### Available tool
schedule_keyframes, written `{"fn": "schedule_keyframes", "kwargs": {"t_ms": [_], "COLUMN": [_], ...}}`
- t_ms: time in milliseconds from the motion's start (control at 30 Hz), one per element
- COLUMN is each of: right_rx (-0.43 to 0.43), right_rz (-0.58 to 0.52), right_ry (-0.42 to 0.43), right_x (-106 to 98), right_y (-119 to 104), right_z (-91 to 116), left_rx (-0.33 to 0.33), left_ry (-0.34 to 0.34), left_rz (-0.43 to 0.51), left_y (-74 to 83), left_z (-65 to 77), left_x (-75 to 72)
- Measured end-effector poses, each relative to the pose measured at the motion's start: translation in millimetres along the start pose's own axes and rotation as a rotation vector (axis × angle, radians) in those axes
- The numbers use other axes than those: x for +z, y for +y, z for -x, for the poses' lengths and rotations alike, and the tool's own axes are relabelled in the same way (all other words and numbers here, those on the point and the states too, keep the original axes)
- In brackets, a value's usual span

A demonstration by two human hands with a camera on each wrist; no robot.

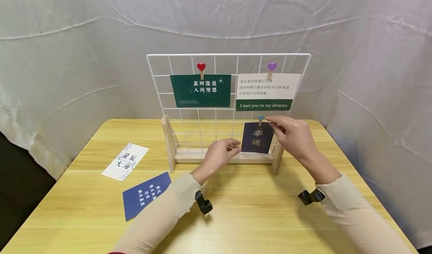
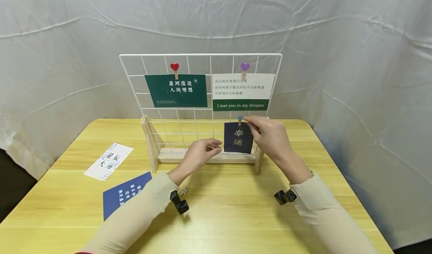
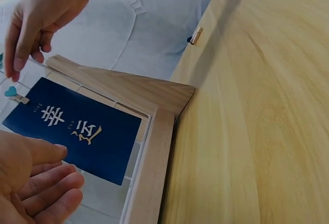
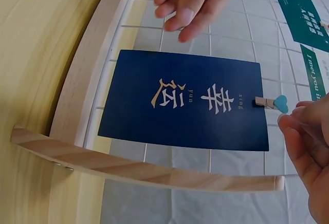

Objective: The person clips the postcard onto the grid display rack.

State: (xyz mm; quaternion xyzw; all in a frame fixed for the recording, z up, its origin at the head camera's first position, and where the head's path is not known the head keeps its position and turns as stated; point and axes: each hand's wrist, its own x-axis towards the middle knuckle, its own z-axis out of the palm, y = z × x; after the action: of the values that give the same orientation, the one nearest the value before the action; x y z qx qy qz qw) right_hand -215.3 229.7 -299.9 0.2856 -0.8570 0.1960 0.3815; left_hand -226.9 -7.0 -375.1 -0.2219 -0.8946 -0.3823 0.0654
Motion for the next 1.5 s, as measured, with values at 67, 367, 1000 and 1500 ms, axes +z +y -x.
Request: {"fn": "schedule_keyframes", "kwargs": {"t_ms": [67, 367, 1000, 1500], "right_rx": [0.005, 0.086, 0.164, 0.21], "right_rz": [-0.002, -0.054, -0.179, -0.325], "right_ry": [0.002, -0.023, -0.092, -0.205], "right_x": [-1, -7, -5, 9], "right_y": [1, 5, -4, -23], "right_z": [2, 13, 31, 38], "left_rx": [0.005, 0.001, 0.011, 0.024], "left_ry": [-0.011, -0.066, -0.126, -0.114], "left_rz": [-0.007, -0.003, 0.038, 0.05], "left_y": [0.5, 0.7, -13.0, -29.3], "left_z": [2.0, 14.1, 49.6, 80.1], "left_x": [-3.8, -19.5, -56.9, -77.4]}}
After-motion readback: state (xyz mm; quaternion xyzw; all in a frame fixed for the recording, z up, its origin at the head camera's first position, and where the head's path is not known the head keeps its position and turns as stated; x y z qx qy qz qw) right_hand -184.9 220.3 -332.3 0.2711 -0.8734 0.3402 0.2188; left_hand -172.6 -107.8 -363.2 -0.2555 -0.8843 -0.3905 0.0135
